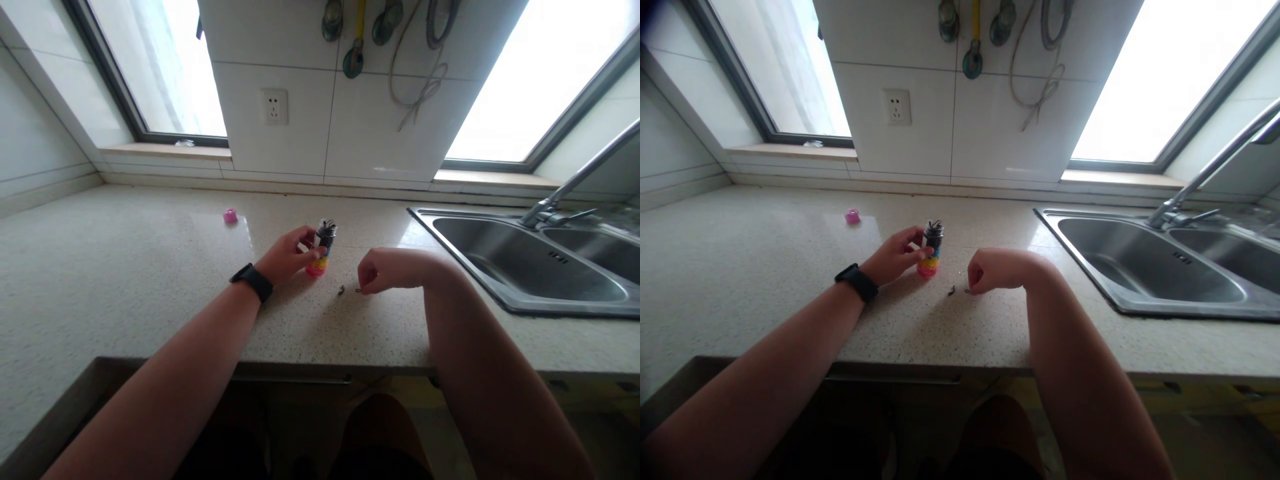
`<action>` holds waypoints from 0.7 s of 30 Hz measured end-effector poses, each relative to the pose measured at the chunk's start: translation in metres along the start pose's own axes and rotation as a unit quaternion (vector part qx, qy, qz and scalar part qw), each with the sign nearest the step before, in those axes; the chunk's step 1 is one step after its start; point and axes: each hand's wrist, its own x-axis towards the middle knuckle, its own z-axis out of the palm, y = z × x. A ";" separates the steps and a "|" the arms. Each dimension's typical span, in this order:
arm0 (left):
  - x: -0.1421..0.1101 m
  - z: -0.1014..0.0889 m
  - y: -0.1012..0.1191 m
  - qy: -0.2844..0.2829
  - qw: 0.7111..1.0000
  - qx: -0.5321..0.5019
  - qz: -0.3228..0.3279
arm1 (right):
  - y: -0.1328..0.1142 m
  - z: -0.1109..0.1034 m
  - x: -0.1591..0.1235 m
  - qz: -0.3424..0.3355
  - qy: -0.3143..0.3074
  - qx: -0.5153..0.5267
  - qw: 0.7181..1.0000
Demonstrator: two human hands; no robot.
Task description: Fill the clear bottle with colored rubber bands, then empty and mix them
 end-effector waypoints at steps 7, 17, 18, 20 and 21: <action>0.000 0.000 0.002 0.001 1.000 0.010 0.002 | -0.010 0.006 0.015 -0.109 0.081 0.010 0.991; 0.001 0.000 -0.001 -0.002 1.000 0.002 0.000 | -0.008 0.011 0.020 -0.080 0.051 -0.008 0.996; 0.001 0.000 -0.001 -0.001 1.000 0.000 0.000 | -0.008 0.010 0.019 -0.076 0.054 -0.007 0.996; 0.001 0.000 -0.002 -0.001 1.000 -0.004 0.000 | -0.009 0.007 0.016 -0.076 0.081 0.009 0.994; 0.001 0.000 -0.002 -0.003 1.000 -0.007 0.000 | -0.009 0.005 0.015 -0.077 0.111 0.025 0.991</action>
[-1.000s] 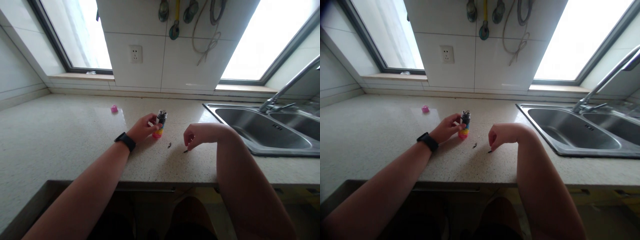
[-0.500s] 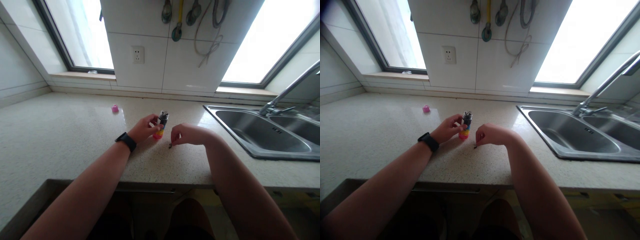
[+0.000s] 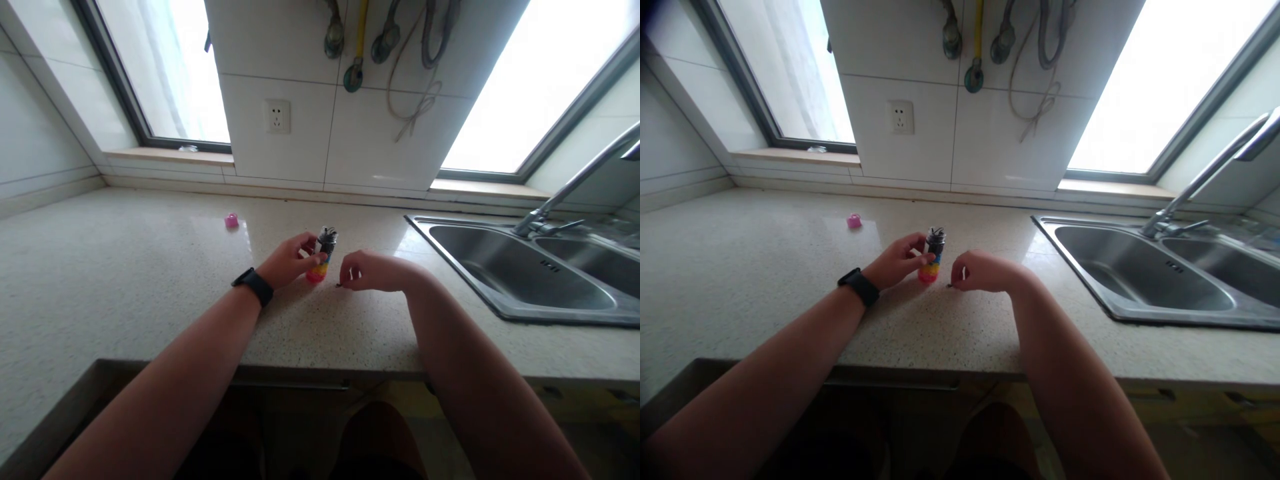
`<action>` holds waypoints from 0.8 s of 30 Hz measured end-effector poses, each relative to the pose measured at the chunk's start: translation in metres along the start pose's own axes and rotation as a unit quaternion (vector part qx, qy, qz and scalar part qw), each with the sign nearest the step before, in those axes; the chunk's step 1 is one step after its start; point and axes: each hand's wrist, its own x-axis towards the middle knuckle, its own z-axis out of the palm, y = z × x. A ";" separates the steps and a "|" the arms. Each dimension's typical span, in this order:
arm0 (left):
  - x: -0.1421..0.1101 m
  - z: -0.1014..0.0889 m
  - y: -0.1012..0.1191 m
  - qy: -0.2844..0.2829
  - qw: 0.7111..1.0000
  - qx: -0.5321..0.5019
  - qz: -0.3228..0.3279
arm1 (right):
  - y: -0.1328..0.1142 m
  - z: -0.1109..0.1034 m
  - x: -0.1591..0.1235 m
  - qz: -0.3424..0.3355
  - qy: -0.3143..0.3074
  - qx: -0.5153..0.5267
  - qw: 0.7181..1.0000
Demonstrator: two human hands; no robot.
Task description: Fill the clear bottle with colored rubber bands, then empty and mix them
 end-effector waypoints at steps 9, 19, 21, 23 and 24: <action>0.000 0.006 0.002 -0.032 0.999 -0.044 -0.003 | -0.009 -0.008 0.005 0.007 0.428 0.221 0.876; 0.001 0.008 0.002 -0.026 0.999 -0.038 -0.005 | -0.021 0.000 0.012 -0.111 0.412 0.175 0.888; 0.001 0.007 0.003 -0.028 0.999 -0.043 -0.009 | -0.020 0.000 0.010 -0.101 0.421 0.165 0.886; 0.001 0.007 0.004 -0.034 0.998 -0.049 -0.011 | -0.018 0.000 0.010 -0.098 0.425 0.144 0.888; 0.001 0.007 0.005 -0.037 0.998 -0.053 -0.012 | -0.017 0.000 0.010 -0.099 0.422 0.132 0.892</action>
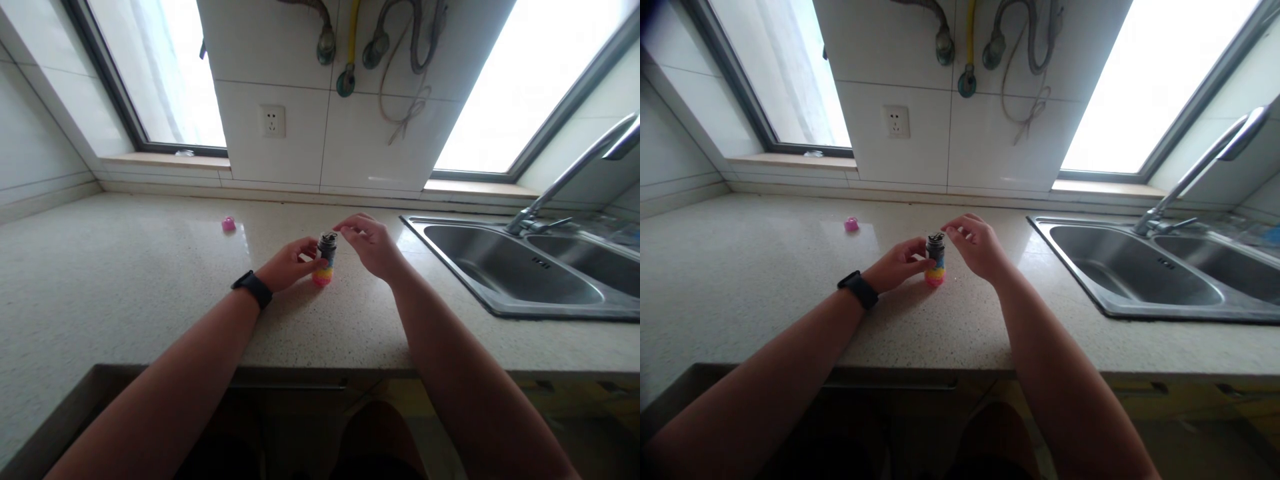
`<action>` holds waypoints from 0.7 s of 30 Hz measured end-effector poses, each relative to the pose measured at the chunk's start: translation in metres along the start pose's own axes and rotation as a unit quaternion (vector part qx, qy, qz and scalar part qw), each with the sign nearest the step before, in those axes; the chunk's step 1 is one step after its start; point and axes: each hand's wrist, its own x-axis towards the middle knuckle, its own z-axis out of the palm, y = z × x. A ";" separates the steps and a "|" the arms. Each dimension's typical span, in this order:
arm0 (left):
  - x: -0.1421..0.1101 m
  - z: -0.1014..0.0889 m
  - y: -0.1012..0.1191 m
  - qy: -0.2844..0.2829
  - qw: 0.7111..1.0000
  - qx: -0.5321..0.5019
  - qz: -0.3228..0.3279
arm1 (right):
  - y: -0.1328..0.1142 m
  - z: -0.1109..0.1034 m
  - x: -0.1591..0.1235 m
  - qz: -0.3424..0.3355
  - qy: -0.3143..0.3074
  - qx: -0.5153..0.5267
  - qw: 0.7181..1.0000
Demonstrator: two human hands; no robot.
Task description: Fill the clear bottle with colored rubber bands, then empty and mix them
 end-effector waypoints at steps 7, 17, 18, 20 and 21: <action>0.000 0.000 0.000 0.000 1.000 -0.017 -0.003 | -0.004 -0.002 -0.005 -0.059 -0.054 -0.086 0.993; 0.000 -0.001 0.000 0.001 1.000 -0.011 -0.003 | -0.007 -0.007 -0.006 -0.118 -0.103 -0.175 0.972; 0.000 0.000 0.000 0.001 1.000 -0.007 -0.001 | -0.006 -0.007 -0.006 -0.118 -0.109 -0.179 0.971; -0.001 0.001 0.002 0.002 1.000 0.003 0.004 | -0.006 -0.006 -0.005 -0.114 -0.118 -0.185 0.969; -0.001 0.002 0.003 0.003 1.000 0.009 0.005 | -0.007 -0.005 -0.005 -0.112 -0.122 -0.189 0.968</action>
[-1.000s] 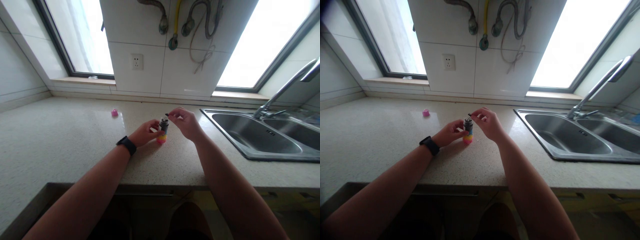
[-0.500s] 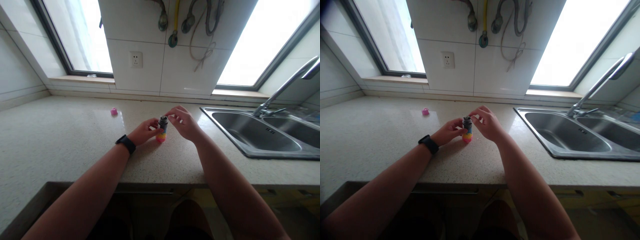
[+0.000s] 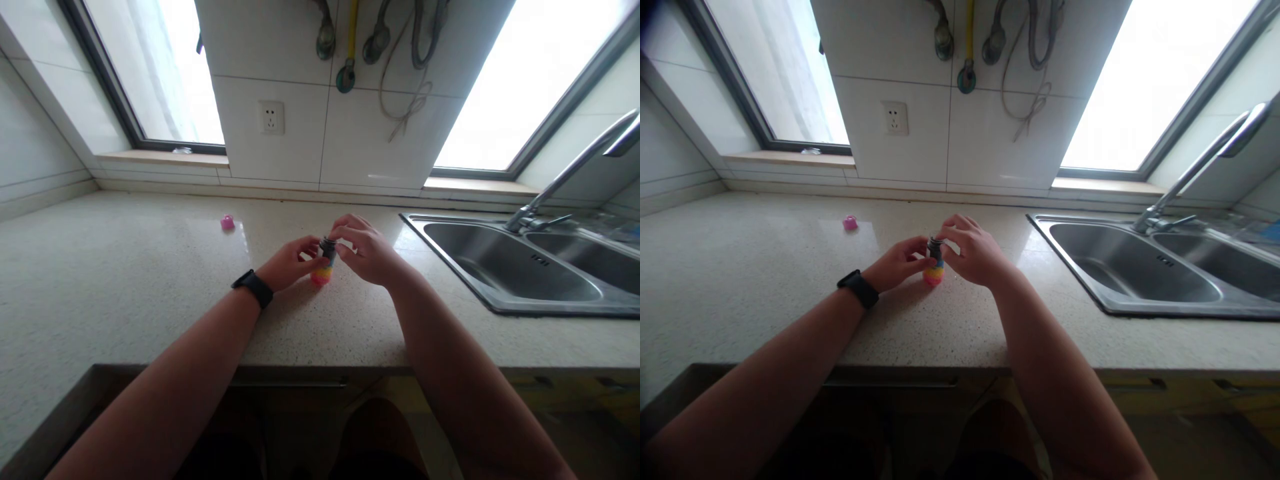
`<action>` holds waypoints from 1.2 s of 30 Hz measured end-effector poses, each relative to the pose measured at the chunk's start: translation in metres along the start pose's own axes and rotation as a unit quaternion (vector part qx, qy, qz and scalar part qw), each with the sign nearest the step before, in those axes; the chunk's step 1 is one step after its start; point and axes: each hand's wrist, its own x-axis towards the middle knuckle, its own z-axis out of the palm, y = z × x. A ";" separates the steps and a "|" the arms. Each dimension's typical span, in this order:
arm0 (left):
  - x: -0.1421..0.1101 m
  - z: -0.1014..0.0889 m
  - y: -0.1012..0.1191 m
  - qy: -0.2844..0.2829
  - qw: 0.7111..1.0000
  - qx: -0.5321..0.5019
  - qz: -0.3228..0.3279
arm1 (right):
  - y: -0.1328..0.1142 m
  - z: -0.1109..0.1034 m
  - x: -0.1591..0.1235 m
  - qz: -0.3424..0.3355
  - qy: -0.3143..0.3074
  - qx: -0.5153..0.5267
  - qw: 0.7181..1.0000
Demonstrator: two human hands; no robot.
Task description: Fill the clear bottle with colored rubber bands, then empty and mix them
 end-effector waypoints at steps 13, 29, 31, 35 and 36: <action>0.001 0.004 0.001 0.002 0.999 0.032 0.016 | -0.013 -0.012 0.011 0.058 -0.117 -0.017 0.991; 0.004 0.009 -0.005 0.008 1.000 0.025 -0.002 | -0.017 -0.015 0.030 0.168 -0.246 -0.063 0.953; 0.005 0.009 -0.006 0.015 1.000 0.024 -0.007 | -0.015 -0.013 0.029 0.174 -0.230 -0.064 0.955; 0.007 0.010 -0.008 0.018 0.999 0.036 0.006 | -0.008 -0.011 0.023 0.178 -0.176 -0.039 0.967; 0.008 0.010 -0.009 0.013 0.999 0.035 0.007 | -0.006 -0.011 0.022 0.178 -0.162 -0.036 0.970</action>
